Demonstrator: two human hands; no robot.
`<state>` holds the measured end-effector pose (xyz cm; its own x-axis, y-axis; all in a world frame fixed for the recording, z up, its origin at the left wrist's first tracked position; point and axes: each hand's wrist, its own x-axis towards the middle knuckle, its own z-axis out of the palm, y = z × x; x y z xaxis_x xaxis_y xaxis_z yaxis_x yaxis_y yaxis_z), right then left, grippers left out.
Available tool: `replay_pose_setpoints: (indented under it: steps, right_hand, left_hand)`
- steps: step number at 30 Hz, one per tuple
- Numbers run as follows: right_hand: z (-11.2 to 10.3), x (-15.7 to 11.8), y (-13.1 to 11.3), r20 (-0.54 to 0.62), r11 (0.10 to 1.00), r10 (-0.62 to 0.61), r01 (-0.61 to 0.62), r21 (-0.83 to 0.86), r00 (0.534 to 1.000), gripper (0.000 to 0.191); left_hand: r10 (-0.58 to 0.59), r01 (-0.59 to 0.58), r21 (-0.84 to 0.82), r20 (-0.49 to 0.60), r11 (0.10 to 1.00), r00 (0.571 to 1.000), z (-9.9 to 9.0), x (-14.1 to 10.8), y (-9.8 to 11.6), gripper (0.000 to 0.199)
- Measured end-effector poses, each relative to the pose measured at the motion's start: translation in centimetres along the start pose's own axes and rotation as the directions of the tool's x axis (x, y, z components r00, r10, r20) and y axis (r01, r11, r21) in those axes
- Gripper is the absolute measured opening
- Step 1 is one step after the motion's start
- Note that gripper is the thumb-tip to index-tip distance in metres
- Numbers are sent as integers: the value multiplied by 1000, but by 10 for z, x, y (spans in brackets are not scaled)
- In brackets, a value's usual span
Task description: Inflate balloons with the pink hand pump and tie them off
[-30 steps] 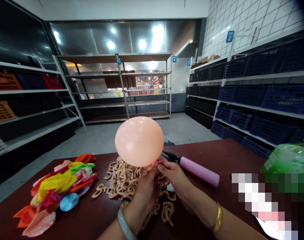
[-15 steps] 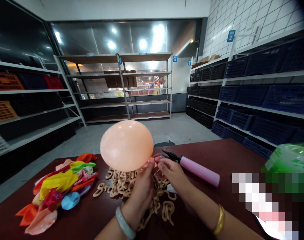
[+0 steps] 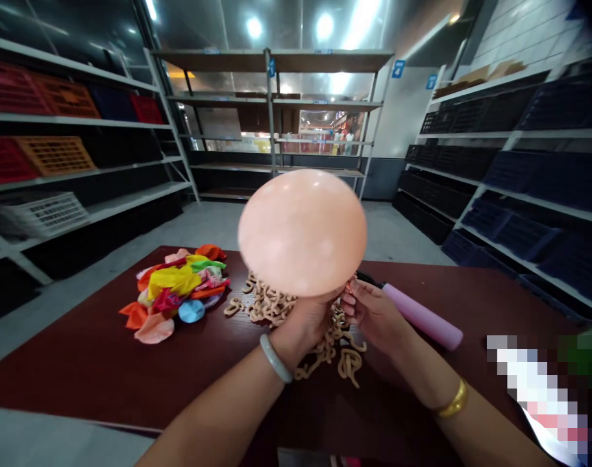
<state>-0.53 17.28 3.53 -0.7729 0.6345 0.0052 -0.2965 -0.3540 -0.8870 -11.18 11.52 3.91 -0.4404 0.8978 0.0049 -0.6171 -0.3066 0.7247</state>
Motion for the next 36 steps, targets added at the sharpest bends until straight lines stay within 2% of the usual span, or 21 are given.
replay_pose_setpoints:
  steps: [2,4,8,10,11,12,13,14,16,17,19,20,21,23,24,25,26,31,34,36]
  right_hand:
    - [3,1,2,8,998,12,-12,-58,1000,33]
    - [4,5,4,-16,984,-25,22,-176,1000,33]
    - [5,21,3,-38,944,-76,60,-324,996,32]
    - [8,33,1,-23,901,-117,97,-422,993,30]
    - [11,40,1,11,841,-165,147,-520,986,28]
    - [15,47,1,79,739,-223,221,-636,972,26]
    - [20,53,1,186,590,-266,312,-745,946,23]
    - [26,60,2,327,403,-269,414,-816,906,18]
    - [40,70,7,582,60,-162,597,-800,797,12]
    - [46,75,9,660,-61,-99,658,-751,744,12]
    - [57,85,13,738,-193,-25,721,-665,674,17]
    - [61,92,14,748,-212,-29,727,-653,664,18]
    - [63,100,14,732,-208,-60,709,-674,678,17]
    - [65,121,12,605,-153,-151,587,-795,782,18]
    - [65,134,10,489,-121,-198,474,-872,850,19]
    - [66,146,9,363,-95,-197,351,-932,911,19]
    - [66,159,9,304,-87,-174,293,-952,937,19]
    - [79,204,30,179,-28,-2,179,-984,984,19]
    - [88,209,40,135,37,63,132,-991,989,13]
    - [92,205,35,131,108,51,125,-986,990,15]
  left_hand:
    - [-133,133,7,120,991,984,-4,-1,5,32]
    - [-151,156,-14,164,988,975,-6,-1,9,32]
    - [-1,11,-81,122,997,993,-4,1,19,25]
    - [144,-140,-66,72,988,987,-4,4,34,19]
    - [234,-231,-51,43,971,971,-6,7,44,16]
    - [331,-330,-31,20,943,943,-10,10,56,15]
    - [437,-437,-23,-24,899,899,-17,13,70,16]
    - [507,-510,-28,-69,860,859,-25,16,83,19]
    - [547,-565,-53,-191,824,815,-44,23,107,24]
    - [549,-578,-66,-242,814,800,-53,27,116,25]
    - [560,-617,-74,-346,783,753,-70,33,128,26]
    - [561,-632,-83,-385,770,733,-76,36,130,27]
    - [556,-642,-97,-413,760,721,-82,38,131,28]
    - [537,-642,-131,-437,755,721,-88,43,129,29]
    - [526,-634,-142,-437,760,729,-90,44,127,30]
    - [518,-625,-148,-434,766,737,-91,46,126,30]
    - [514,-620,-149,-430,770,742,-92,47,125,31]
    - [505,-613,-135,-445,779,740,-92,49,124,32]
    - [511,-618,-118,-455,777,729,-91,49,123,32]
    - [517,-625,-118,-456,771,724,-92,49,123,31]
